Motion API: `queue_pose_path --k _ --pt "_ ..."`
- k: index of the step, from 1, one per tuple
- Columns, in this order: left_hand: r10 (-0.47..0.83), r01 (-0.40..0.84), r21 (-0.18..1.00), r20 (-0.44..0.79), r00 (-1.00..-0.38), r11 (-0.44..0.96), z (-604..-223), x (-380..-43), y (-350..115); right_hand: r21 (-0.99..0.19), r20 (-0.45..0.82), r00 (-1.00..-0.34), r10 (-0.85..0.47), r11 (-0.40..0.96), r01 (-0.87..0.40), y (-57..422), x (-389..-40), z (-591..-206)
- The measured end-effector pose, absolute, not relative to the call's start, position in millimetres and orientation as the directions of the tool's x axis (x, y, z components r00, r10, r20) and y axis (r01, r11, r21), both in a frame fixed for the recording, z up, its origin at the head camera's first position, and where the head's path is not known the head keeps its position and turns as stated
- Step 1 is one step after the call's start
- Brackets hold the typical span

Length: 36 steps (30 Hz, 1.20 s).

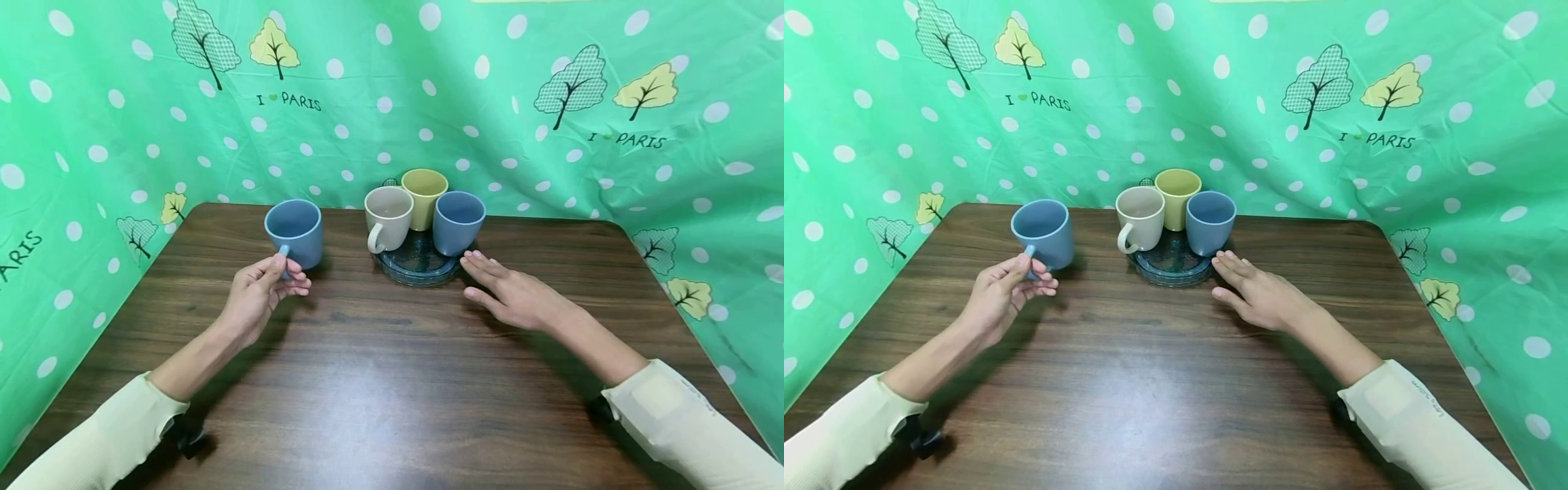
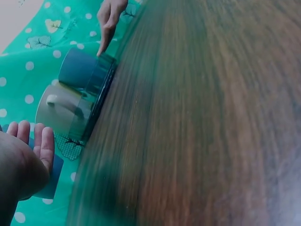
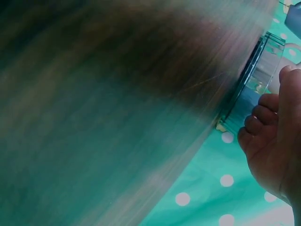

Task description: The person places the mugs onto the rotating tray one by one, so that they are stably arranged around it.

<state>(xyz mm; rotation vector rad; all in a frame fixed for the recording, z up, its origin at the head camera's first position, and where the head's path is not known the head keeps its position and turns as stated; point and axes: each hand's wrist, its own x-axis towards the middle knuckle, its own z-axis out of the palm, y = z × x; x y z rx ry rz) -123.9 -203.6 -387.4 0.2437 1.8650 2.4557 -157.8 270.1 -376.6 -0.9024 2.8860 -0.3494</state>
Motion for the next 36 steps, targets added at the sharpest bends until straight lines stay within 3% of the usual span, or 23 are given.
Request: queue_pose_path --k 36 --pt "0.312 0.026 0.976 0.094 -0.945 -0.215 -395 -105 -175 -0.251 -0.039 -0.814 -0.579 0.795 -0.553 270 -158 -375"
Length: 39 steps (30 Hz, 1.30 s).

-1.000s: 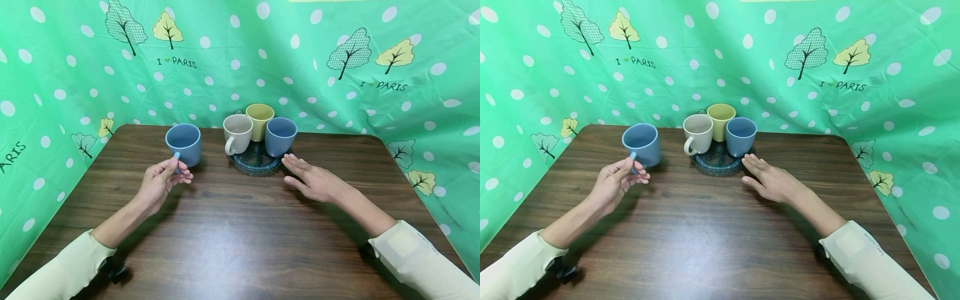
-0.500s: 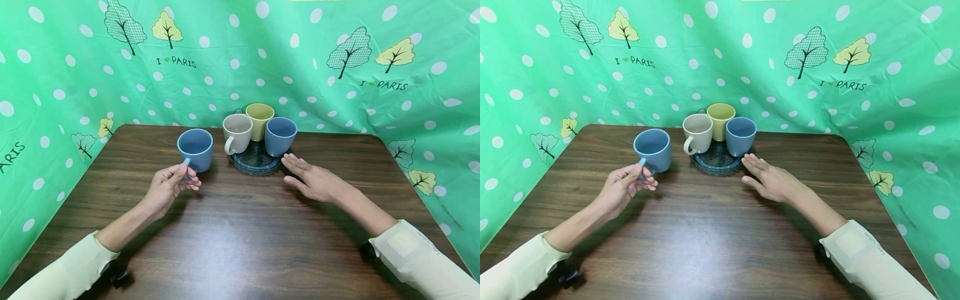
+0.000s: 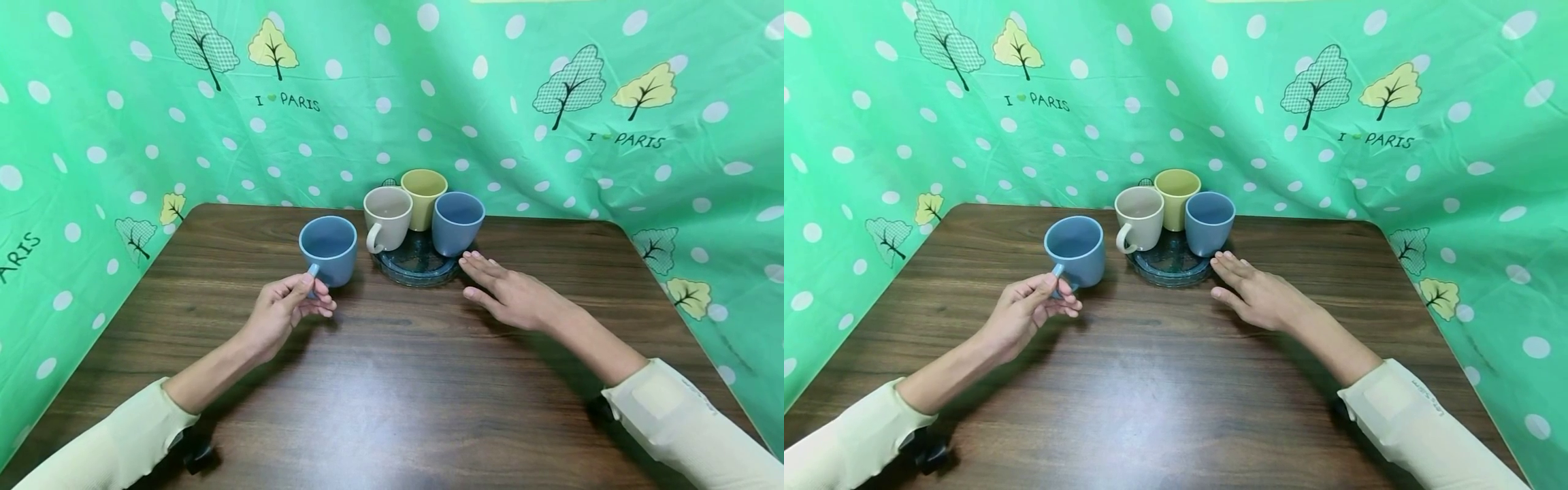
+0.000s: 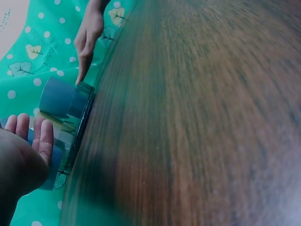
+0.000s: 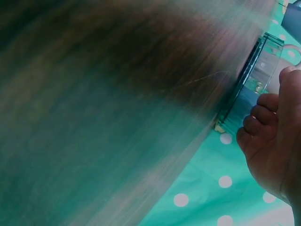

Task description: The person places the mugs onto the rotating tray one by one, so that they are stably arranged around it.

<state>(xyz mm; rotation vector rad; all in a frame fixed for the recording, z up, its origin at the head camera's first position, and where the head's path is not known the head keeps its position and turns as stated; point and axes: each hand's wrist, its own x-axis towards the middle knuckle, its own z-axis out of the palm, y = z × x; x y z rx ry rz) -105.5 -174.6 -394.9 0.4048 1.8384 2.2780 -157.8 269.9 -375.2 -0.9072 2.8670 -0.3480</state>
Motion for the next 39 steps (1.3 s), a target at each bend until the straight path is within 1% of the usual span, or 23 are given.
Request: queue_pose_path --k 6,14,24,31,39 --pt "0.336 0.026 0.974 0.102 -0.936 -0.223 -397 -104 -170 -0.255 -0.053 -0.817 -0.574 0.799 -0.545 269 -157 -375" --pt "0.381 0.055 0.966 0.152 -0.912 -0.252 -398 -103 -164 -0.248 -0.071 -0.823 -0.563 0.809 -0.532 269 -157 -375" --pt "0.409 0.036 0.970 0.135 -0.902 -0.241 -396 -102 -155 -0.232 -0.064 -0.816 -0.575 0.803 -0.548 268 -157 -374" --pt "0.417 0.026 0.972 0.124 -0.900 -0.232 -390 -101 -148 -0.242 -0.074 -0.816 -0.574 0.804 -0.543 268 -156 -374" --pt "0.438 0.044 0.969 0.151 -0.886 -0.244 -387 -100 -144 -0.244 -0.077 -0.815 -0.574 0.804 -0.543 268 -155 -373"
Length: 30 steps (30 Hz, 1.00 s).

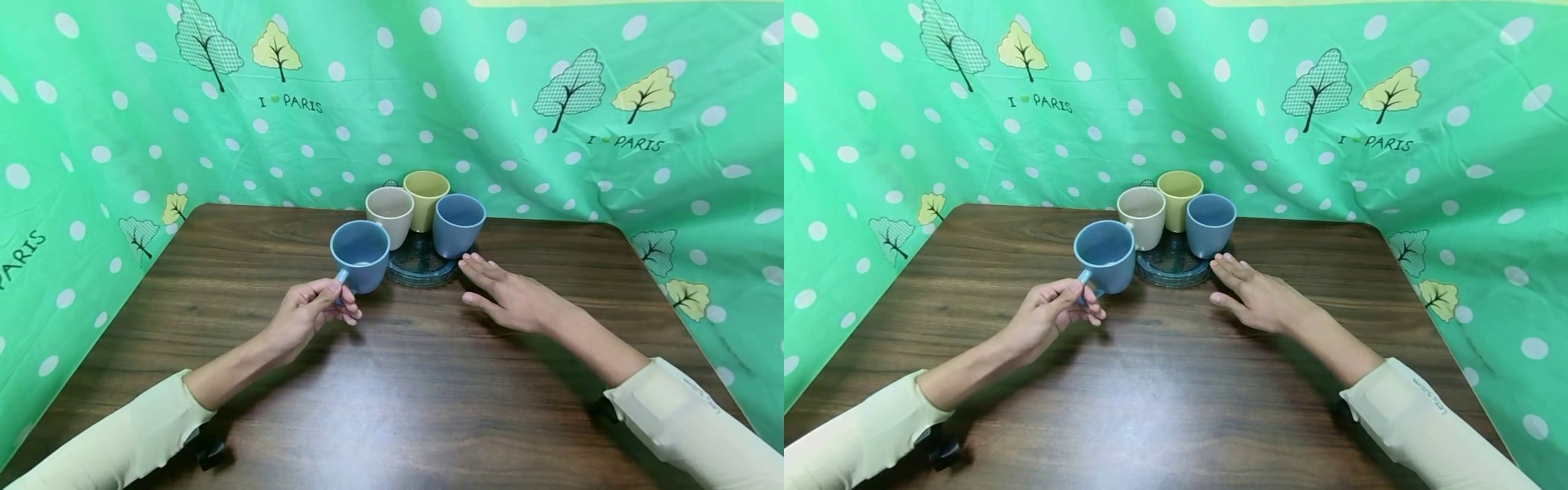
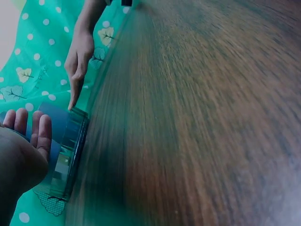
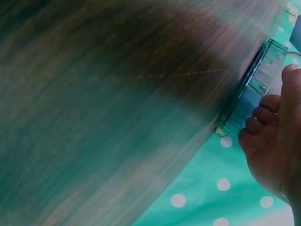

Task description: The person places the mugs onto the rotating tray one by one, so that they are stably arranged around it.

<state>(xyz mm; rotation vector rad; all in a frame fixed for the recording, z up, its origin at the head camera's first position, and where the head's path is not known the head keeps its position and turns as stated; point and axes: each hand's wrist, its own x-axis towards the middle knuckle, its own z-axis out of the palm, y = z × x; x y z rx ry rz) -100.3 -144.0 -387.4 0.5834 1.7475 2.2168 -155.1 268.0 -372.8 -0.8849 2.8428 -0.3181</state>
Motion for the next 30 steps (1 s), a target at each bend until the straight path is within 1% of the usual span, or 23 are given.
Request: queue_pose_path --k 11,20,30 --pt "0.452 0.031 0.973 0.134 -0.882 -0.229 -378 -101 -137 -0.234 -0.084 -0.815 -0.573 0.806 -0.543 268 -155 -371" --pt "0.459 0.026 0.964 0.149 -0.876 -0.263 -375 -105 -129 -0.242 -0.074 -0.810 -0.581 0.799 -0.551 267 -155 -370" --pt "0.462 0.024 0.963 0.151 -0.874 -0.269 -374 -109 -119 -0.238 -0.073 -0.810 -0.581 0.799 -0.552 267 -155 -371"
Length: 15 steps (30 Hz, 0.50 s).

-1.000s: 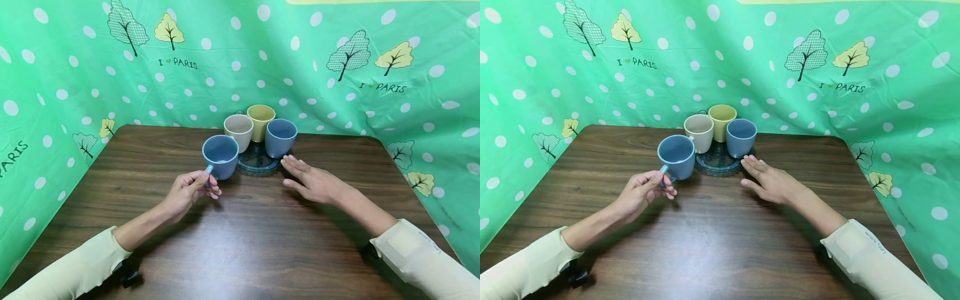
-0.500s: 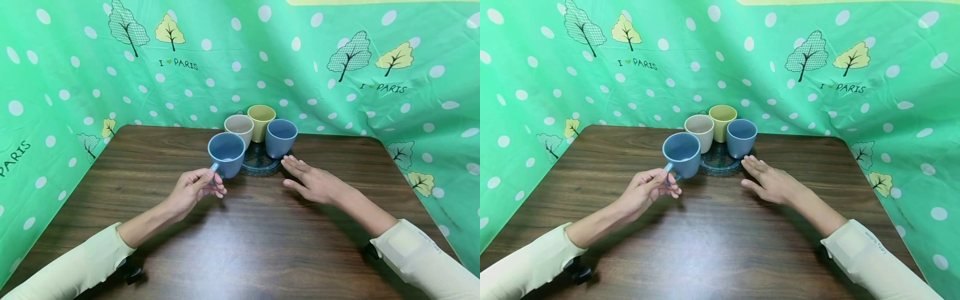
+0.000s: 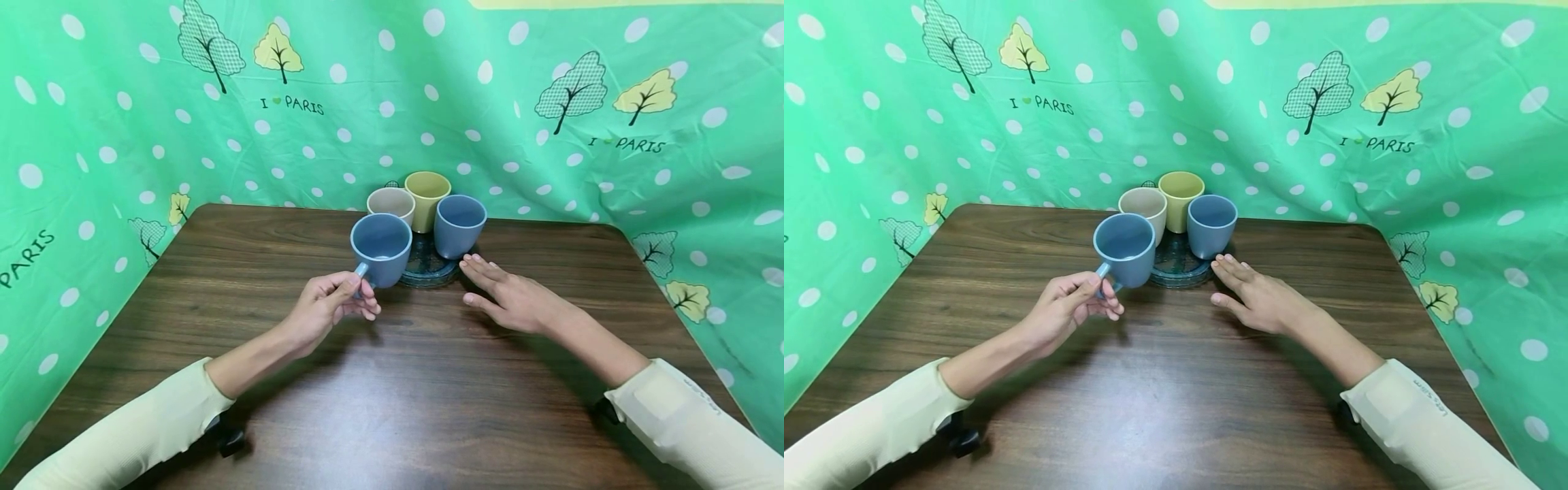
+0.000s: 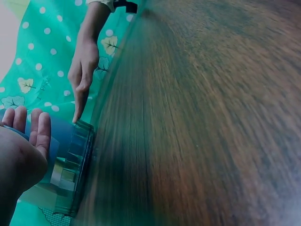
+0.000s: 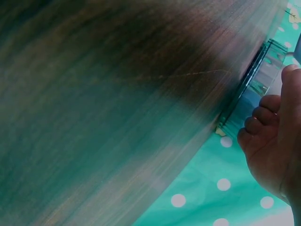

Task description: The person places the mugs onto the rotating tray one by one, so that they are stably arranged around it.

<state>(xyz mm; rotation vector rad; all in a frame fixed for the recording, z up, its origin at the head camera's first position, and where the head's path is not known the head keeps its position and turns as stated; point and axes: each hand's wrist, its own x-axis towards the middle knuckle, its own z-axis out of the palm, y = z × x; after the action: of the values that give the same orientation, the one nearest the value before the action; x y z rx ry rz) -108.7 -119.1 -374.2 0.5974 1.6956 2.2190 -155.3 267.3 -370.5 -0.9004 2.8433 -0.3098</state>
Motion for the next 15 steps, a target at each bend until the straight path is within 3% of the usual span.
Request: queue_pose_path --k 15 --pt "0.469 0.033 0.961 0.164 -0.867 -0.275 -375.2 -115.5 -109.5 -0.241 -0.059 -0.812 -0.580 0.798 -0.553 267.8 -155.1 -373.1"
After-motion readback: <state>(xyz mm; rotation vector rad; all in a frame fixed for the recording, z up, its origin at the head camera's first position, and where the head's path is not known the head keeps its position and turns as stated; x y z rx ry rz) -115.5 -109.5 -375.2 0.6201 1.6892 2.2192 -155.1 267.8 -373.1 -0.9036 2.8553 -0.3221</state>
